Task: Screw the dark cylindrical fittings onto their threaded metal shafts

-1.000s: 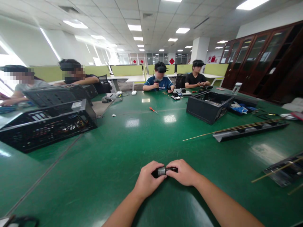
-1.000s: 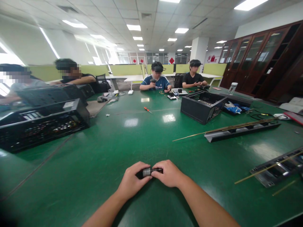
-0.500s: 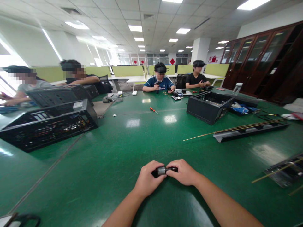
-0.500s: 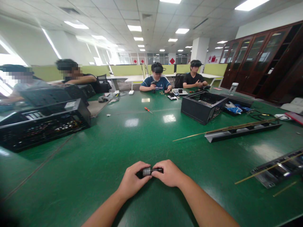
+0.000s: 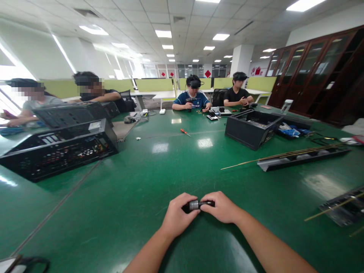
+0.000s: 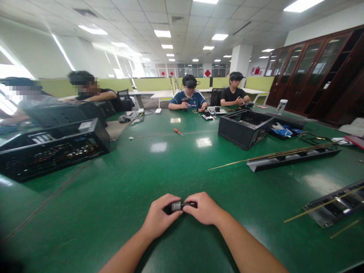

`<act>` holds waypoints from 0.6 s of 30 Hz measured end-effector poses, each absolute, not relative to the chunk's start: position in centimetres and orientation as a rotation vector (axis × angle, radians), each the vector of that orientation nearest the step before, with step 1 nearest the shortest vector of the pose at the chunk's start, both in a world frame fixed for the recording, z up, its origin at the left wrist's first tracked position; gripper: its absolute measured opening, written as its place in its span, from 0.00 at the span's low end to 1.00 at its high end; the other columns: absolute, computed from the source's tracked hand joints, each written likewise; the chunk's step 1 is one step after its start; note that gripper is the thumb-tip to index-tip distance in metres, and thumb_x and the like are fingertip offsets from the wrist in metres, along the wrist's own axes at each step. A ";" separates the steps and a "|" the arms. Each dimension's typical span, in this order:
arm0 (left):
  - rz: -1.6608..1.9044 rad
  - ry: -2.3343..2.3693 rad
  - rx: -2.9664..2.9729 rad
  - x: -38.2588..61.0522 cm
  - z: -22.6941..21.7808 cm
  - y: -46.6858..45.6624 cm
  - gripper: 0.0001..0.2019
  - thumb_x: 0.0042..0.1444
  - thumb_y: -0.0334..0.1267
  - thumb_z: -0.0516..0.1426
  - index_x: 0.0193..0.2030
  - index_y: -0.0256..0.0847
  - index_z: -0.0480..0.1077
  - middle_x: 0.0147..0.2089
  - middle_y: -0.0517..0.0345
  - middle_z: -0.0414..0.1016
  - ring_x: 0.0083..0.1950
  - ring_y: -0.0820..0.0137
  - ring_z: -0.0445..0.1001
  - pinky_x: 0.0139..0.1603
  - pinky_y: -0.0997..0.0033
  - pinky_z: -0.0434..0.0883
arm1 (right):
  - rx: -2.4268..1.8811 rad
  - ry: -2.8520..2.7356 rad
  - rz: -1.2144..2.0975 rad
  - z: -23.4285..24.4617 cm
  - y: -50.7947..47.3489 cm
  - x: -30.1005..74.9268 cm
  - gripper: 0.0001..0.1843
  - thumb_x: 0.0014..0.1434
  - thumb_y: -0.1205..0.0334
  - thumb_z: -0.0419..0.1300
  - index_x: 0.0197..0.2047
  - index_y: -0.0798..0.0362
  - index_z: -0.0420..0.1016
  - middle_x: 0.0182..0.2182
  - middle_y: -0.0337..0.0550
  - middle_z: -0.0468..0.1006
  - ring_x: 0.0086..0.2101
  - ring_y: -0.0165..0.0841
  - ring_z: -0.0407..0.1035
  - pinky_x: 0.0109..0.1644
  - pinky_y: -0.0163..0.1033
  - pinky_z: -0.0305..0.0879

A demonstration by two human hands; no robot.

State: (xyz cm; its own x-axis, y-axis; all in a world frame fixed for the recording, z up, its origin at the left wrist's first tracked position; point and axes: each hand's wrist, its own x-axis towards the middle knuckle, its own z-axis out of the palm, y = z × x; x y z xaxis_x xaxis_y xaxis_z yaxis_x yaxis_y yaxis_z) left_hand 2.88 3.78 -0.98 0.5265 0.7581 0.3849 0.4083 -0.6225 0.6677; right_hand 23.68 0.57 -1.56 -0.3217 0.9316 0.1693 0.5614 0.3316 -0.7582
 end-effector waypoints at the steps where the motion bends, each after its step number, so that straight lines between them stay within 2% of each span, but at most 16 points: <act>1: 0.915 0.947 2.260 2.9 -1.0 3.8 0.11 0.51 0.35 0.64 0.42 0.43 0.76 0.38 0.55 0.78 0.39 0.66 0.76 0.42 0.67 0.72 | -1.309 -1.996 0.797 -1.5 0.6 23.7 0.10 0.60 0.59 0.59 0.38 0.51 0.81 0.32 0.39 0.81 0.32 0.33 0.71 0.35 0.34 0.59; 18: 0.943 0.961 2.230 2.6 -1.2 3.8 0.13 0.49 0.34 0.66 0.44 0.44 0.77 0.39 0.56 0.80 0.40 0.65 0.77 0.43 0.67 0.74 | -1.303 -1.983 0.829 -1.6 0.7 23.8 0.10 0.60 0.60 0.59 0.40 0.51 0.81 0.33 0.39 0.81 0.33 0.33 0.72 0.36 0.34 0.60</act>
State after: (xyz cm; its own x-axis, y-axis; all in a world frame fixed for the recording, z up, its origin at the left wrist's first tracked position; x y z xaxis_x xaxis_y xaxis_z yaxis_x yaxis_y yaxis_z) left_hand 2.57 3.82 -1.15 0.5032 0.7725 0.3873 0.4023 -0.6061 0.6861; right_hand 23.78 0.68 -1.58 -0.3227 0.9339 0.1542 0.5462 0.3168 -0.7755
